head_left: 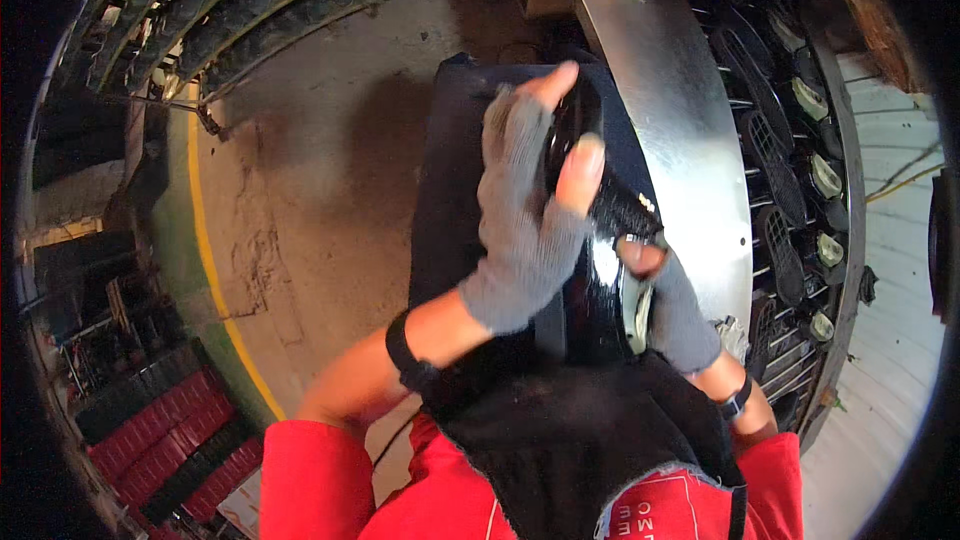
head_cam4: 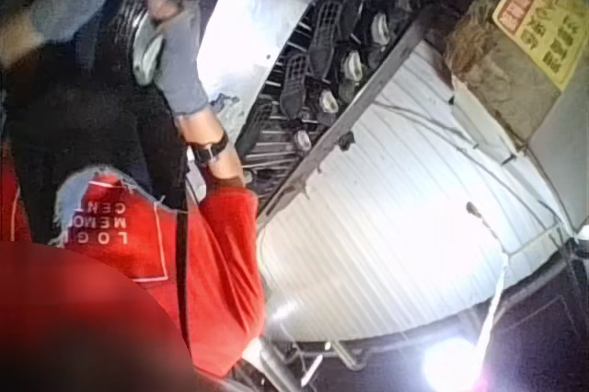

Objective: Inspect glossy shoe uppers and soles before placing them on a conveyor belt in a manufacturing facility.

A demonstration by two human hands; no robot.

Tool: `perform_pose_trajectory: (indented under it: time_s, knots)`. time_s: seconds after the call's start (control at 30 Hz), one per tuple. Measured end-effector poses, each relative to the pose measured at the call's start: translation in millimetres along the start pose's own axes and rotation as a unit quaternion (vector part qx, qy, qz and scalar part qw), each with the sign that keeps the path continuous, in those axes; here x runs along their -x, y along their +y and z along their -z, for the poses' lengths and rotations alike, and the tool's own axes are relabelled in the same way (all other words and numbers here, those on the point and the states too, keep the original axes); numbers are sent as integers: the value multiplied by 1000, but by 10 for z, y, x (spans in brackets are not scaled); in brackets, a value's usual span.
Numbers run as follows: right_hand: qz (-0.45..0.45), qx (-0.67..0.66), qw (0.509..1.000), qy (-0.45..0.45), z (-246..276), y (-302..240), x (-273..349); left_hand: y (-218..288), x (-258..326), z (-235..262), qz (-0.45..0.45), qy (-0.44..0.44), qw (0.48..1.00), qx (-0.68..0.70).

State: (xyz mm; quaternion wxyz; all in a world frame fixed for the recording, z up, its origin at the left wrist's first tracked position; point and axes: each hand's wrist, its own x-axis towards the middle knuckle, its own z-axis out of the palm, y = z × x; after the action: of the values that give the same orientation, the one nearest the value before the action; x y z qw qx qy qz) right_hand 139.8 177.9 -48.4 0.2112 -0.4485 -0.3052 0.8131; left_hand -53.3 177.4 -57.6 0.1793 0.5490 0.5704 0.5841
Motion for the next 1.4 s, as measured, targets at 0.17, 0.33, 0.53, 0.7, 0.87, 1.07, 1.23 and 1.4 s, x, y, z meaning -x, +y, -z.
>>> perform_pose_trajectory:
  time_s: [0.17, 0.33, 0.53, 0.7, 0.87, 1.07, 1.23, 1.4]
  knots:
    - [46, -166, 983, -66, 68, -57, -616, -416, -120, 27, 270, -46, 894, 355]
    - [114, -5, 989, 90, 49, 165, -972, -639, 695, -34, 463, -36, 785, 410]
    - [140, 103, 984, 49, 162, 72, -842, -816, 843, -123, 414, -83, 829, 365]
    - [102, -317, 943, 15, 438, -254, -133, 51, 430, -282, 364, -206, 836, 355]
    - [179, -195, 936, 233, 2008, -164, 843, -155, 240, -412, 300, -368, 850, 228]
    - [299, 65, 707, 637, 4175, 408, 3028, -713, 603, -321, 363, -246, 861, 257]
    - [128, 83, 715, 682, 4583, 1013, 4102, -638, 565, -327, 374, -247, 861, 239]
    - [-183, 560, 552, 590, 4175, 1171, 3859, -619, 514, -382, 389, -245, 864, 205]
